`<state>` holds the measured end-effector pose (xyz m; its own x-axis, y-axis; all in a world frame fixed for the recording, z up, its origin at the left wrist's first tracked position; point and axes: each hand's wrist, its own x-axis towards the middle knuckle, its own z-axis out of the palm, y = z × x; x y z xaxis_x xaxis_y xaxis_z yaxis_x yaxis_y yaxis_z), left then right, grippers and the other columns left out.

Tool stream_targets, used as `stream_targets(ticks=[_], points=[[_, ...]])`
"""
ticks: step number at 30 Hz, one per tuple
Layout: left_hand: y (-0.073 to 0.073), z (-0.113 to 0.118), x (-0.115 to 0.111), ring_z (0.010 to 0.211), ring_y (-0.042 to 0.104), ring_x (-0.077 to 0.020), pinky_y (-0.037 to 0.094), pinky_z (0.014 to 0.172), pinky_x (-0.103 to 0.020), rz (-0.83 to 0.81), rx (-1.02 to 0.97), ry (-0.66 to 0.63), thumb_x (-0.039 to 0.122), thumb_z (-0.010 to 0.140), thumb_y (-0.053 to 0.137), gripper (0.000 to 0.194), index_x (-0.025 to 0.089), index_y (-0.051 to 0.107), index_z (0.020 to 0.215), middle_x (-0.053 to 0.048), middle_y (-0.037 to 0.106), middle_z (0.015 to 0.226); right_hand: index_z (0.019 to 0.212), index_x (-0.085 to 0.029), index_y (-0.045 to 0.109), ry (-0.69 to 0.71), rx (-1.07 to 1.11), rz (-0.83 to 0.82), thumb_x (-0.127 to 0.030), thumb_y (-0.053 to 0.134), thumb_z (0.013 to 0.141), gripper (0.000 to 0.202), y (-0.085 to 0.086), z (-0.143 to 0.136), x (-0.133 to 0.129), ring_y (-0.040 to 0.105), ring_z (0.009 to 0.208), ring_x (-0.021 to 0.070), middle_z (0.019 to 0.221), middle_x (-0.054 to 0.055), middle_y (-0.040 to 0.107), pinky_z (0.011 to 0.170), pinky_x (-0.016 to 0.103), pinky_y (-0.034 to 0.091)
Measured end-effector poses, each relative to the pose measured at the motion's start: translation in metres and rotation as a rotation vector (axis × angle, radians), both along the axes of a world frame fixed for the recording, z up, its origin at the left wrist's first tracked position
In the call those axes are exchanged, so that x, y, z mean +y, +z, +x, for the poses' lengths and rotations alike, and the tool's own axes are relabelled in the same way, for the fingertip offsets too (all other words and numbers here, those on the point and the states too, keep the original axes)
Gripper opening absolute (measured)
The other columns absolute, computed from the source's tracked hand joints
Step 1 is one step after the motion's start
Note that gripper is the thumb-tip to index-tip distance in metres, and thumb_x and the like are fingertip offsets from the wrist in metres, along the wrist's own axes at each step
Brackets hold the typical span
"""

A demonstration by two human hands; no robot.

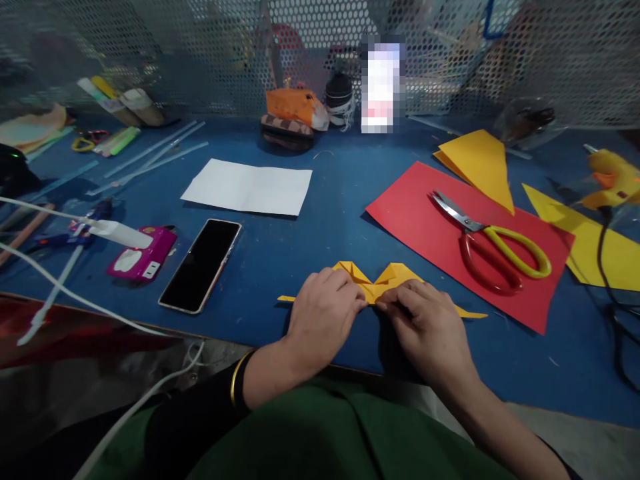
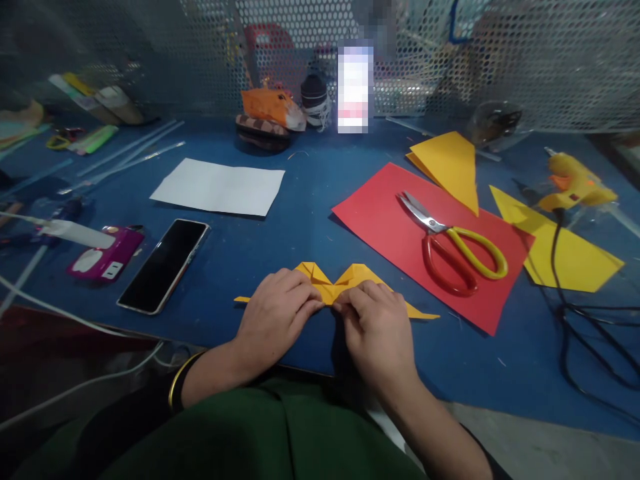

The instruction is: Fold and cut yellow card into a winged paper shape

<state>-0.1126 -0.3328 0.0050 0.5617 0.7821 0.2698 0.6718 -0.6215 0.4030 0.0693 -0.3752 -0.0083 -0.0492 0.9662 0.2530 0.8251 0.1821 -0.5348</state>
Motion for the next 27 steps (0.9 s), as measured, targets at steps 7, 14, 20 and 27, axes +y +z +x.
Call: stream_targets(ticks=[7, 14, 20, 27], points=[[0.008, 0.001, 0.006, 0.084, 0.054, -0.0224, 0.036, 0.078, -0.039, -0.041, 0.092, 0.01, 0.026, 0.098, 0.056, 0.022, 0.019, 0.064, 0.079, -0.002, 0.064, 0.085, 0.082, -0.022, 0.068, -0.004, -0.055, -0.085, -0.021, 0.063, 0.089, 0.009, 0.008, -0.001, 0.005, 0.058, 0.075, 0.0197, 0.078, 0.0, 0.066, 0.068, 0.032, 0.032], [0.01, 0.002, 0.011, 0.084, 0.053, -0.0223, 0.035, 0.079, -0.04, -0.05, 0.133, 0.0, 0.026, 0.097, 0.058, 0.019, 0.019, 0.065, 0.08, -0.003, 0.066, 0.086, 0.082, -0.022, 0.065, -0.005, -0.045, -0.131, -0.021, 0.065, 0.088, 0.006, 0.01, 0.002, 0.007, 0.059, 0.074, 0.0189, 0.079, -0.002, 0.068, 0.07, 0.032, 0.031], [0.011, 0.003, 0.014, 0.081, 0.053, -0.0214, 0.036, 0.077, -0.04, -0.11, 0.133, -0.015, 0.024, 0.095, 0.058, 0.019, 0.018, 0.066, 0.078, -0.002, 0.065, 0.085, 0.082, -0.024, 0.064, 0.013, -0.034, -0.155, -0.022, 0.058, 0.092, 0.012, 0.012, 0.004, 0.007, 0.06, 0.074, 0.0191, 0.08, -0.002, 0.07, 0.07, 0.033, 0.032], [0.014, 0.004, 0.013, 0.083, 0.053, -0.0219, 0.036, 0.08, -0.041, -0.011, 0.148, -0.005, 0.025, 0.095, 0.057, 0.017, 0.018, 0.065, 0.082, -0.003, 0.065, 0.087, 0.088, -0.022, 0.053, -0.07, -0.067, -0.136, -0.019, 0.056, 0.087, 0.004, 0.009, -0.001, 0.007, 0.063, 0.072, 0.0212, 0.079, 0.0, 0.07, 0.072, 0.034, 0.034]])
